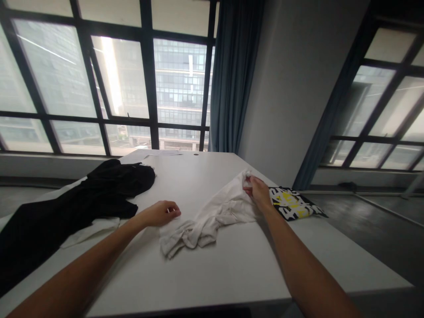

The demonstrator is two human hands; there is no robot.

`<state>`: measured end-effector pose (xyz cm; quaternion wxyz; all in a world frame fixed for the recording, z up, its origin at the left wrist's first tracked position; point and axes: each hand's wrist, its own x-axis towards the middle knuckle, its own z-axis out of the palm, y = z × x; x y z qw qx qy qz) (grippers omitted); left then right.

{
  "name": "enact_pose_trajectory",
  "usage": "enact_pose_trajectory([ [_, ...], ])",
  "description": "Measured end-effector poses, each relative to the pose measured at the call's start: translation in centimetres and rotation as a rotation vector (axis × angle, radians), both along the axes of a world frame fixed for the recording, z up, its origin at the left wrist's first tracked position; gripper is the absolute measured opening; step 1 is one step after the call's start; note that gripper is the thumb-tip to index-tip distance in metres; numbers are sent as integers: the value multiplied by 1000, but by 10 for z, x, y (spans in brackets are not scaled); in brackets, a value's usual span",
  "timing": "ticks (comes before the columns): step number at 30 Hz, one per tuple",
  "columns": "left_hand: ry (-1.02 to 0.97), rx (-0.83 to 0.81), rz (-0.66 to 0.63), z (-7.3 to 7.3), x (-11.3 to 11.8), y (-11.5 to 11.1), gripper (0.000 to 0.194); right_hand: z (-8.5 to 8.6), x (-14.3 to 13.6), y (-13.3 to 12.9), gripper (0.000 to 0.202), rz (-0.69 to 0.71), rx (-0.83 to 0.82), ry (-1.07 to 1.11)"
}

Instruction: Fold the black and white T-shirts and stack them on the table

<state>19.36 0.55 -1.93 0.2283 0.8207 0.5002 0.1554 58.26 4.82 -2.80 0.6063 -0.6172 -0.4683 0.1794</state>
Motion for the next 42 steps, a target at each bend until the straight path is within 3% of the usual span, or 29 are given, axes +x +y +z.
enact_pose_trajectory([
  [2, -16, 1, -57, -5, 7, -7, 37, -10, 11, 3, 60, -4, -78, -250],
  [4, 5, -1, -109, -9, 13, -12, 34, -19, 20, 5, 71, 8, -209, -478],
  [6, 5, -11, -148, -6, 10, -8, 25, -26, 27, 6, 66, 122, -354, -646],
  [8, -35, -27, -137, 2, -9, 4, 30, -32, 33, 6, 50, 282, -453, -762],
  [10, -109, -49, -37, 12, -42, 21, 38, -35, 37, 6, 38, 386, -482, -828],
  [13, -176, -71, 280, 25, -101, 43, 44, -37, 40, 8, 38, 370, -491, -850],
  [15, -57, 47, 509, 29, -127, 51, 43, -36, 39, 8, 42, 337, -513, -831],
  [17, 64, 250, 611, 27, -132, 50, 41, -34, 36, 7, 46, 324, -530, -814],
  [19, 91, 387, 506, 22, -117, 44, 40, -31, 31, 5, 49, 305, -488, -816],
  [22, -31, 284, 193, 8, -77, 32, 43, -27, 16, -1, 56, 300, -316, -801],
  [24, -128, 187, 88, 0, -55, 25, 43, -24, 2, -6, 57, 415, -214, -773],
  [26, -177, 166, 69, -3, -44, 22, 42, -21, -11, -9, 46, 556, -161, -754],
  [29, -186, 176, 49, 3, -49, 22, 39, -14, -20, -11, 27, 603, -108, -689],
  [33, -258, 193, -1, 24, -73, 20, 38, 2, -4, -17, 42, 434, -19, -433],
  [35, -343, 106, -8, 34, -84, 15, 39, 11, 10, -24, 47, 433, -13, -272],
  [39, -380, -224, -121, 46, -92, 6, 41, 23, 30, -37, 58, 622, -178, -118],
  [42, -326, -214, -83, 41, -88, 9, 46, 22, 35, -36, 60, 498, -229, -235],
])
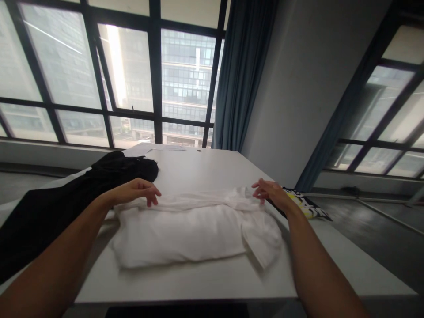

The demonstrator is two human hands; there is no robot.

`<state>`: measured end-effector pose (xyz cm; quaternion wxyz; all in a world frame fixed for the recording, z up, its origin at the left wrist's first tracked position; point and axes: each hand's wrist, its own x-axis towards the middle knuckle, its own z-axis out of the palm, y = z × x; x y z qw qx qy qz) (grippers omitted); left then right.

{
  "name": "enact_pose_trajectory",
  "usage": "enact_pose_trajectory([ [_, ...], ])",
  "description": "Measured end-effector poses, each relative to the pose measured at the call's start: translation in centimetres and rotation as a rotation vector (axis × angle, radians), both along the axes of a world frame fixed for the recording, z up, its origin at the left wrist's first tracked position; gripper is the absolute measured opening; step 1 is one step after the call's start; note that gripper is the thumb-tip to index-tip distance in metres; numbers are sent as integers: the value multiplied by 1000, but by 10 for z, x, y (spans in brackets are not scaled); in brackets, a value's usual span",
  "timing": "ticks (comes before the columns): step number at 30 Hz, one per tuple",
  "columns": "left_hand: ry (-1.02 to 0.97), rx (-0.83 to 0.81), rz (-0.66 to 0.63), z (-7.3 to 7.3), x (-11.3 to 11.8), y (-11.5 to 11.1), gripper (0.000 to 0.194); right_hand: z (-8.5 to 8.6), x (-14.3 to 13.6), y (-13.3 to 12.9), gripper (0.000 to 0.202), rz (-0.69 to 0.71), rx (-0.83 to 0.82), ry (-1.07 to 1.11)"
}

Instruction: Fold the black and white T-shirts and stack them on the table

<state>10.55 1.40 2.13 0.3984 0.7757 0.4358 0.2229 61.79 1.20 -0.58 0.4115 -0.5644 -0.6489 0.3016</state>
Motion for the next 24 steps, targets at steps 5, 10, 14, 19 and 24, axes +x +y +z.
enact_pose_trajectory([
  [5, 369, 173, 171, -36, 0, 20, 53, -17, 0, 11, 41, 89, -137, -324],
  [10, 561, 285, 208, -50, -16, 37, 28, -24, -2, 14, 23, 32, -252, -450],
  [14, 537, 231, 184, -18, -26, 34, 28, -3, 3, 14, 16, 74, -284, -398],
  [19, 416, -3, 35, 26, -33, 49, 35, 34, 4, 44, 17, 121, -511, -145],
  [24, 639, 532, 471, 22, -17, 100, 36, 36, -16, 106, 22, -395, -132, -61],
])
